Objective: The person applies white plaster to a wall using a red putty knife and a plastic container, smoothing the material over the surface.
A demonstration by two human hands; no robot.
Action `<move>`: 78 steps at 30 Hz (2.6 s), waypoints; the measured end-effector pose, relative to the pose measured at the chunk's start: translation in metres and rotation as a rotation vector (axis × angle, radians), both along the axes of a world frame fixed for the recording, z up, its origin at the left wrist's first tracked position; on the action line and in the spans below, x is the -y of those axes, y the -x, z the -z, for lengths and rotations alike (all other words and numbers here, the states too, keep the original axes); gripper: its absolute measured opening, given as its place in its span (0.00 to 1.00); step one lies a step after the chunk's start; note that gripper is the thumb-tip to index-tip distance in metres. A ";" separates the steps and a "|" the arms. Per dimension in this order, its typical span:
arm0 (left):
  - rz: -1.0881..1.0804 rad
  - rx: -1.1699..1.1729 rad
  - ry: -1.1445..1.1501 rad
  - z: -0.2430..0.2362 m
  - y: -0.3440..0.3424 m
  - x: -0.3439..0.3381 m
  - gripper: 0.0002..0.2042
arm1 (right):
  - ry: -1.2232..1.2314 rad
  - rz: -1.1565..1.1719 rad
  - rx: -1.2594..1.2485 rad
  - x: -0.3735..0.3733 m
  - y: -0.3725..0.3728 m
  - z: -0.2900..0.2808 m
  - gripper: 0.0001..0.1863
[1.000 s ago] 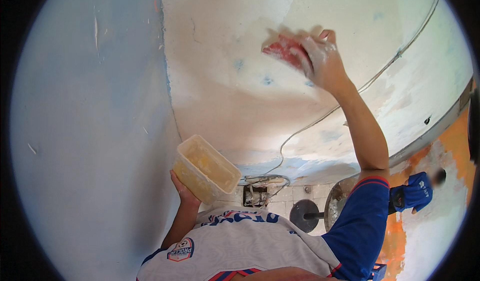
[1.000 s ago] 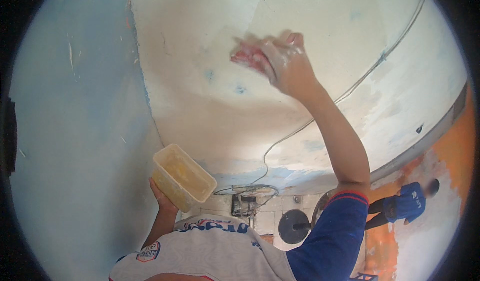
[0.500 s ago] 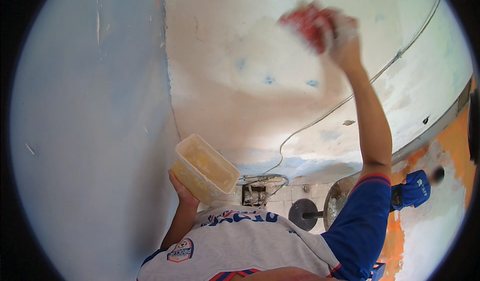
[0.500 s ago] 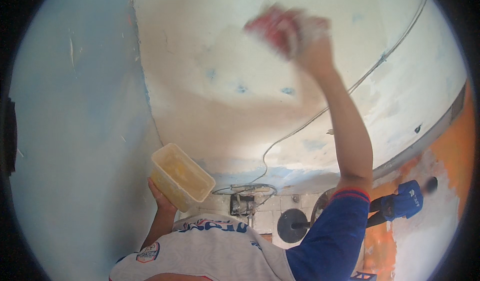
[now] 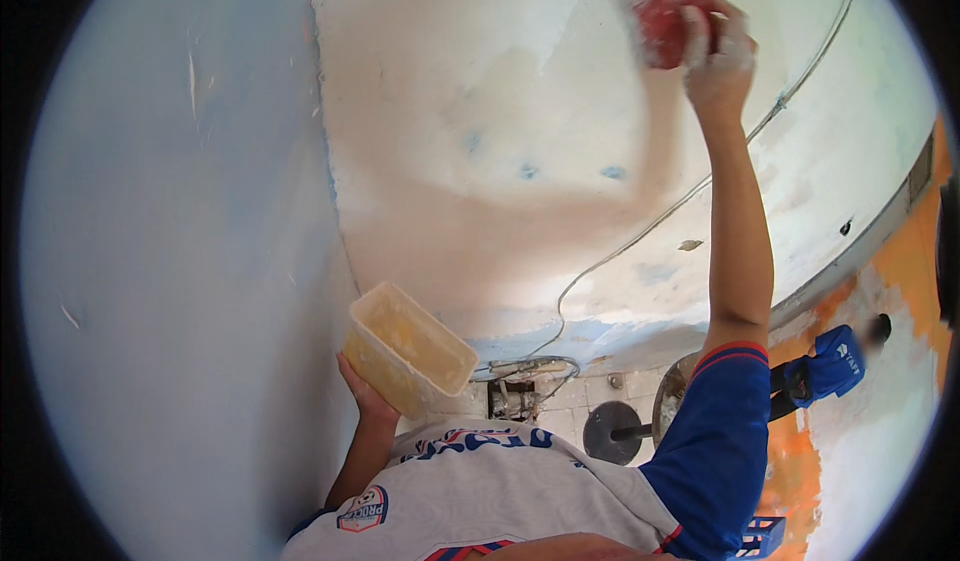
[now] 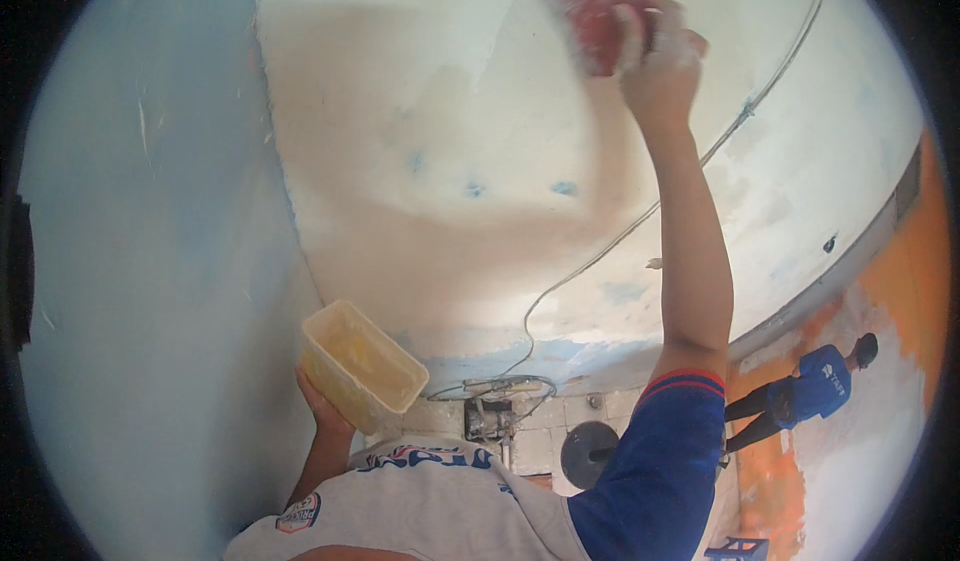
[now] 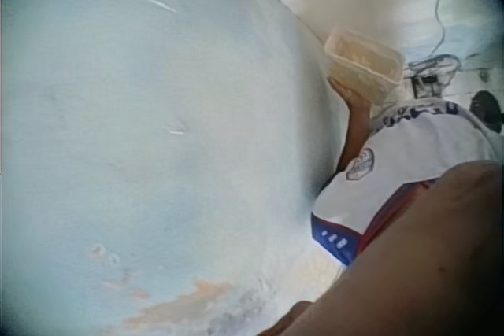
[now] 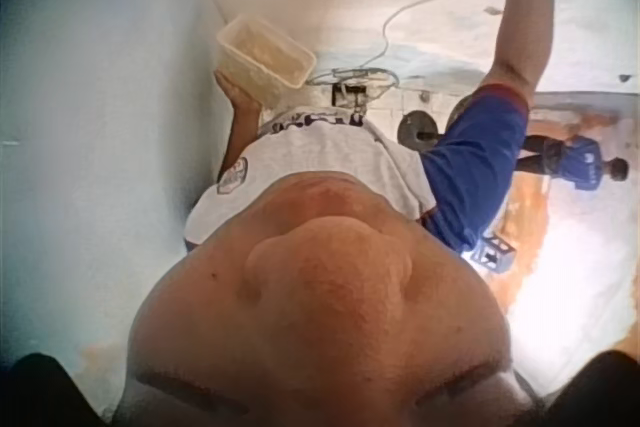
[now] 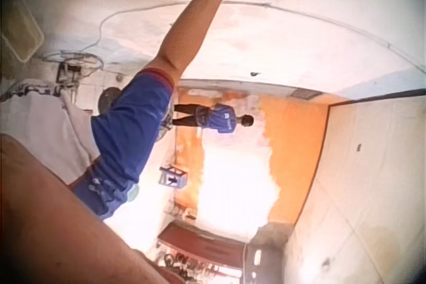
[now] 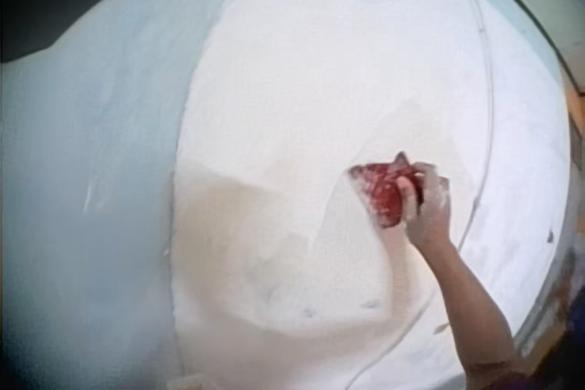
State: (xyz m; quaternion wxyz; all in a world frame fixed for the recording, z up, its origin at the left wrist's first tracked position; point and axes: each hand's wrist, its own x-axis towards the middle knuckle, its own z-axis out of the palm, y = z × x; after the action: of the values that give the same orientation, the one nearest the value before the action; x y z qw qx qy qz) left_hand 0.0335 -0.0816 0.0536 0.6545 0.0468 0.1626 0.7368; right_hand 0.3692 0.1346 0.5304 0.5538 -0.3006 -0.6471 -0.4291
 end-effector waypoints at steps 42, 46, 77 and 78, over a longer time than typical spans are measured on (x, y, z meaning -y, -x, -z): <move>-0.120 -0.025 -0.201 -0.011 -0.146 -0.006 0.40 | 0.280 -0.209 0.515 0.011 -0.052 0.002 0.11; -0.173 -0.041 -0.199 -0.011 -0.165 -0.005 0.40 | -0.188 -0.035 0.211 -0.007 -0.109 -0.084 0.12; -0.131 0.043 -0.067 0.014 -0.235 0.022 0.37 | 0.135 -0.341 -0.194 0.004 -0.206 -0.088 0.14; -0.123 0.016 -0.084 0.015 -0.236 0.022 0.38 | 0.189 -0.562 -0.291 0.008 -0.204 -0.087 0.13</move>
State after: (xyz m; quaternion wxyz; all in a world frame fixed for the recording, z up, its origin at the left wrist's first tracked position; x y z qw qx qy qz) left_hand 0.2697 -0.1040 0.0387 0.6069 0.0582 0.1289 0.7821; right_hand 0.5735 0.1265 0.6171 0.7069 -0.2186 -0.6558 -0.1499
